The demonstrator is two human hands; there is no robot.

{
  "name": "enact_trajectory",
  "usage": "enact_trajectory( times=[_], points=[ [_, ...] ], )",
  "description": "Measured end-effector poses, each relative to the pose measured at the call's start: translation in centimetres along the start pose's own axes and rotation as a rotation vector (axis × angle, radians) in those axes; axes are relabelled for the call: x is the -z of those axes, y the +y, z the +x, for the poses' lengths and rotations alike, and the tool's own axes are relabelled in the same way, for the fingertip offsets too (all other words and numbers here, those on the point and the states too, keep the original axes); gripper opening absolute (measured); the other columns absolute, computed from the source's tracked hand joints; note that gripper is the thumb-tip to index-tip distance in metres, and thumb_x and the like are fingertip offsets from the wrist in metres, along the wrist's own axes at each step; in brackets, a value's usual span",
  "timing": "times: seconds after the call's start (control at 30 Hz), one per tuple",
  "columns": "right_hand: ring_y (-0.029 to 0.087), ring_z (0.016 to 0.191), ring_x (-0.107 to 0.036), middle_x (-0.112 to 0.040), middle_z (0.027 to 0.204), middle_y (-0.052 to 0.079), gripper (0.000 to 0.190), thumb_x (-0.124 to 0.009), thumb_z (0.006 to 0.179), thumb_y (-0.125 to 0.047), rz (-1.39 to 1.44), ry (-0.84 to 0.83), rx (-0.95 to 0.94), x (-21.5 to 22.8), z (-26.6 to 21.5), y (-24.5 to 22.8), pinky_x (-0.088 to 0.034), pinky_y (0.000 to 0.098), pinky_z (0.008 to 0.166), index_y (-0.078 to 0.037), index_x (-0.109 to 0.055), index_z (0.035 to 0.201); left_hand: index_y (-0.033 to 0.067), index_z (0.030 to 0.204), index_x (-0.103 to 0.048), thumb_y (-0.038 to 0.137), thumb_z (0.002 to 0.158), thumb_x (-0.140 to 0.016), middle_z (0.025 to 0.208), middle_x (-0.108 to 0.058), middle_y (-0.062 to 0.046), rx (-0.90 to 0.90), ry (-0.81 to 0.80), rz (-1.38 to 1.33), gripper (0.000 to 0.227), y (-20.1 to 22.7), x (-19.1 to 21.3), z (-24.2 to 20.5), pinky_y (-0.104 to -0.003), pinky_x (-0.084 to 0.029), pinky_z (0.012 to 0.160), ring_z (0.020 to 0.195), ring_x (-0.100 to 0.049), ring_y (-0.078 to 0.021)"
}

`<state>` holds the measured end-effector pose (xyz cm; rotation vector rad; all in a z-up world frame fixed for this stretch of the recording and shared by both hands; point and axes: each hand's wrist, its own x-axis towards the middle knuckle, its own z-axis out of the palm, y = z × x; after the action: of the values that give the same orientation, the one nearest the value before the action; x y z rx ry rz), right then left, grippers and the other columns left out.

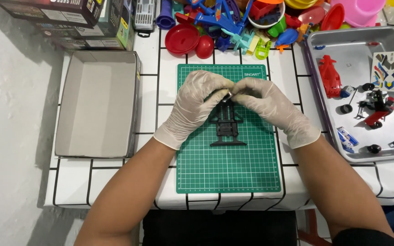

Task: The person assembles a toy vehicle chassis on a green cutting mat. They attach wheels to the black frame, then add a red body part and a small black component, using their hands to fit the pieces together.

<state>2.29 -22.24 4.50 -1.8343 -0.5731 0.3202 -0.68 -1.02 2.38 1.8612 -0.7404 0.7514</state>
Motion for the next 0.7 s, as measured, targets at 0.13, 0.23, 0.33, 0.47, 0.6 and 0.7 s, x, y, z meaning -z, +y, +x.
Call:
enact_trajectory(
  times=[0.13, 0.23, 0.33, 0.47, 0.6, 0.7],
  points=[
    [0.024, 0.092, -0.067, -0.069, 0.098, 0.011, 0.029, -0.07, 0.089, 0.005, -0.204, 0.067, 0.196, 0.7, 0.1, 0.6, -0.056, 0.038, 0.083, -0.005, -0.071, 0.117, 0.0161, 0.107, -0.073, 0.01, 0.096, -0.073, 0.094, -0.072, 0.002, 0.094, 0.027, -0.025, 0.013, 0.4, 0.0, -0.2, -0.035, -0.049, 0.098, 0.094, -0.07, -0.0198],
    [0.023, 0.095, -0.066, -0.069, 0.102, 0.01, 0.031, -0.079, 0.089, 0.001, -0.295, 0.123, 0.306, 0.5, 0.0, 0.9, -0.054, 0.0369, 0.085, -0.006, -0.07, 0.118, 0.0149, 0.103, -0.073, 0.006, 0.095, -0.074, 0.09, -0.072, 0.002, 0.148, 0.04, -0.063, 0.012, 0.9, 0.0, -0.2, -0.033, -0.05, 0.095, 0.091, -0.07, -0.0194],
    [0.027, 0.102, -0.065, -0.067, 0.109, 0.011, 0.027, -0.081, 0.09, -0.002, -0.337, 0.17, 0.485, -0.5, -0.3, 0.0, -0.054, 0.0408, 0.088, -0.007, -0.07, 0.115, 0.0157, 0.1, -0.073, 0.006, 0.095, -0.072, 0.087, -0.074, 0.002, 0.242, 0.057, -0.175, 0.011, 0.5, -0.5, -0.6, -0.032, -0.054, 0.092, 0.087, -0.072, -0.0171],
    [0.032, 0.103, -0.065, -0.067, 0.108, 0.013, 0.022, -0.08, 0.091, -0.001, -0.387, 0.197, 0.642, -1.5, -0.3, 0.5, -0.055, 0.0449, 0.09, -0.006, -0.073, 0.111, 0.0136, 0.102, -0.075, 0.005, 0.094, -0.073, 0.084, -0.076, -0.002, 0.403, 0.091, -0.285, 0.011, 1.3, -1.0, -0.6, -0.032, -0.055, 0.09, 0.084, -0.073, -0.0137],
    [0.032, 0.098, -0.067, -0.069, 0.106, 0.012, 0.017, -0.081, 0.091, -0.001, -0.523, 0.206, 0.749, -2.2, -0.2, 0.6, -0.056, 0.0456, 0.085, -0.007, -0.075, 0.105, 0.0147, 0.101, -0.076, 0.007, 0.093, -0.074, 0.083, -0.077, 0.0, 0.497, 0.099, -0.312, 0.012, 1.5, -1.1, -0.6, -0.03, -0.056, 0.089, 0.082, -0.074, -0.011],
    [0.032, 0.092, -0.067, -0.07, 0.102, 0.011, 0.011, -0.079, 0.094, -0.005, -0.582, 0.255, 0.817, -2.3, -0.2, 0.8, -0.055, 0.0451, 0.079, -0.008, -0.076, 0.104, 0.0145, 0.099, -0.076, 0.008, 0.091, -0.075, 0.082, -0.078, 0.0, 0.523, 0.094, -0.323, 0.01, 1.5, -1.2, -0.8, -0.03, -0.056, 0.088, 0.081, -0.074, -0.0111]
  ],
)
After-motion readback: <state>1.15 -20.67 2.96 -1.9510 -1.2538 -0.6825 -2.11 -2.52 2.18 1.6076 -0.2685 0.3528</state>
